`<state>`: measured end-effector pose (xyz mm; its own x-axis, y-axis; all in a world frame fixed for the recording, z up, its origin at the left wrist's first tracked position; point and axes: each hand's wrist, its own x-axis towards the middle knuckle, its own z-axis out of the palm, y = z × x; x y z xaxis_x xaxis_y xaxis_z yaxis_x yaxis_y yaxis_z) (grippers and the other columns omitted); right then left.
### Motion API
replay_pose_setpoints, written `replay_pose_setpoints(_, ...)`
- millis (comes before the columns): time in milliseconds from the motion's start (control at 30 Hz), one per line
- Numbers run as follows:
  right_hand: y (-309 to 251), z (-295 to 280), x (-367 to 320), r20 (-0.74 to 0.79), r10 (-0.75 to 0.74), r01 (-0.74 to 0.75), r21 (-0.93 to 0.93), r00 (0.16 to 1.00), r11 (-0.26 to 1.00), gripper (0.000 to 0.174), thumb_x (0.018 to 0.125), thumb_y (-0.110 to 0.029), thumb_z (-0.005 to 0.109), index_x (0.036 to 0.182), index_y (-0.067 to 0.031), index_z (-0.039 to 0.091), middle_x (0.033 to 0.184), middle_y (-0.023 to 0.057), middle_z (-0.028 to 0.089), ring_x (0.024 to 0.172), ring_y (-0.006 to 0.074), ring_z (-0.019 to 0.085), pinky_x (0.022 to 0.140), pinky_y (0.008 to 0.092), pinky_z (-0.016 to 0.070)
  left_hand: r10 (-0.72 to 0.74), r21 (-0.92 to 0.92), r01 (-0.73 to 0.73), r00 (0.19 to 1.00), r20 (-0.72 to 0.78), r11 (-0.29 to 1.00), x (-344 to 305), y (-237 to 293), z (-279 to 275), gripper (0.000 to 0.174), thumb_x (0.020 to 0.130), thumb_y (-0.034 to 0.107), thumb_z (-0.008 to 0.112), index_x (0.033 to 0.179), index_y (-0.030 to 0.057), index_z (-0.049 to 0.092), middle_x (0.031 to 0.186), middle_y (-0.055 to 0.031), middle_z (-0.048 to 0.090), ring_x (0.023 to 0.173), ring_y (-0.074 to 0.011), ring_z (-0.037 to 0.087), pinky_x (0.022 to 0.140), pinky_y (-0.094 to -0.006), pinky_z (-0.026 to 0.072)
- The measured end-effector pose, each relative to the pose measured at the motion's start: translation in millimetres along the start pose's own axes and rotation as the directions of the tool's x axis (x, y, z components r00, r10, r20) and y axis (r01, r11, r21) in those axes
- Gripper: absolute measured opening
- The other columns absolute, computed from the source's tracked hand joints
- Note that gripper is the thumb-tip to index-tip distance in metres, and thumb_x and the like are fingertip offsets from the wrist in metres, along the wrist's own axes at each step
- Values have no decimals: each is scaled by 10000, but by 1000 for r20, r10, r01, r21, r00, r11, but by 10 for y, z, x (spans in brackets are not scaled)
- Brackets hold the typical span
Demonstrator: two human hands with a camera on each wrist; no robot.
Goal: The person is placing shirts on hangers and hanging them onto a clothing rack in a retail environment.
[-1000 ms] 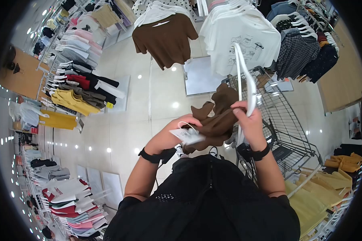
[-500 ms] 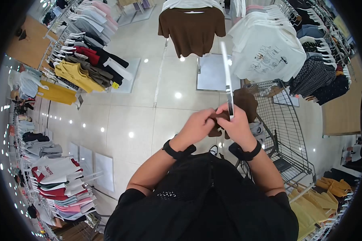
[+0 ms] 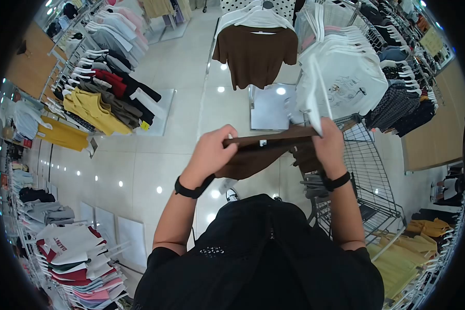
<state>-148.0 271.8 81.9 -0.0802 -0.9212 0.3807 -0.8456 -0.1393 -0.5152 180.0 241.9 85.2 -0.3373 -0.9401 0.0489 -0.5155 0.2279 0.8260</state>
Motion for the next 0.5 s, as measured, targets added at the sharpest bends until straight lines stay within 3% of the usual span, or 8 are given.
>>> replay_pose_setpoints(33, 6, -9, 19, -44, -1, 2, 38, 999, 999, 271, 780, 10, 653, 1048, -30, 650, 1030, 175, 659, 945, 431, 635, 795, 469, 522, -2, 2, 2, 1000, 4, 1000, 8, -89, -104, 170, 813, -33, 584, 964, 42, 611, 696, -83, 556, 604, -151, 492, 579, -309, 422)
replay_pose_setpoints(100, 3, 4, 11, -49, 89, -86, 67, 995, 994, 248, 784, 48, 629, 1020, -23, 659, 970, 194, 674, 924, 425, 650, 789, 451, 525, 148, 151, -136, 986, -72, 979, 6, -259, -262, 163, 807, -7, 605, 949, 73, 615, 834, -149, 607, 744, -349, 614, 670, -415, 492)
replay_pose_setpoints(233, 50, 41, -16, -47, 231, -224, 121, 972, 967, 218, 799, 70, 603, 994, -12, 656, 885, 144, 678, 838, 278, 672, 783, 345, 512, 82, 235, -60, 993, -83, 970, -9, -485, -394, 156, 793, -29, 603, 918, 64, 597, 901, -121, 564, 800, -365, 590, 701, -418, 493)
replay_pose_setpoints(300, 78, 66, -79, 32, 270, -271, 186, 962, 944, 246, 785, 44, 610, 1013, -25, 673, 902, 171, 698, 807, 326, 669, 757, 369, 518, 89, 238, -72, 994, -60, 969, 9, -529, -374, 141, 801, -32, 576, 913, 48, 609, 844, -120, 563, 744, -307, 589, 677, -376, 482)
replay_pose_setpoints(367, 117, 44, -137, 73, 286, -294, 166, 956, 941, 262, 787, 45, 593, 1026, -26, 674, 896, 150, 700, 803, 281, 670, 757, 355, 515, -100, -31, 108, 976, 192, 994, 34, -543, -333, 139, 796, -62, 495, 878, -5, 591, 775, -39, 549, 739, -144, 521, 680, -307, 448)
replay_pose_setpoints(400, 191, 72, -178, 94, 314, -327, 234, 945, 916, 254, 794, 41, 592, 1023, -29, 677, 883, 133, 695, 808, 255, 666, 762, 346, 514, -96, -30, 104, 976, 193, 994, 38, -543, -273, 139, 796, -62, 495, 878, -5, 591, 775, -39, 549, 739, -144, 521, 680, -307, 448)
replay_pose_setpoints(467, 312, 30, -251, 155, 377, -407, 346, 913, 845, 233, 819, 28, 597, 1032, -22, 678, 886, 74, 688, 836, 167, 643, 781, 313, 508, -55, -381, 203, 930, 365, 902, 35, -513, -137, 143, 826, -3, 490, 875, -6, 625, 756, -12, 605, 742, -95, 520, 683, -287, 452)
replay_pose_setpoints(500, 373, -4, -304, 152, 373, -402, 351, 915, 845, 233, 819, 28, 597, 1032, -22, 678, 886, 74, 688, 836, 167, 643, 781, 313, 508, -54, -378, 198, 931, 360, 904, 38, -450, -55, 143, 826, -3, 490, 875, -6, 625, 756, -12, 605, 742, -95, 520, 683, -287, 452)
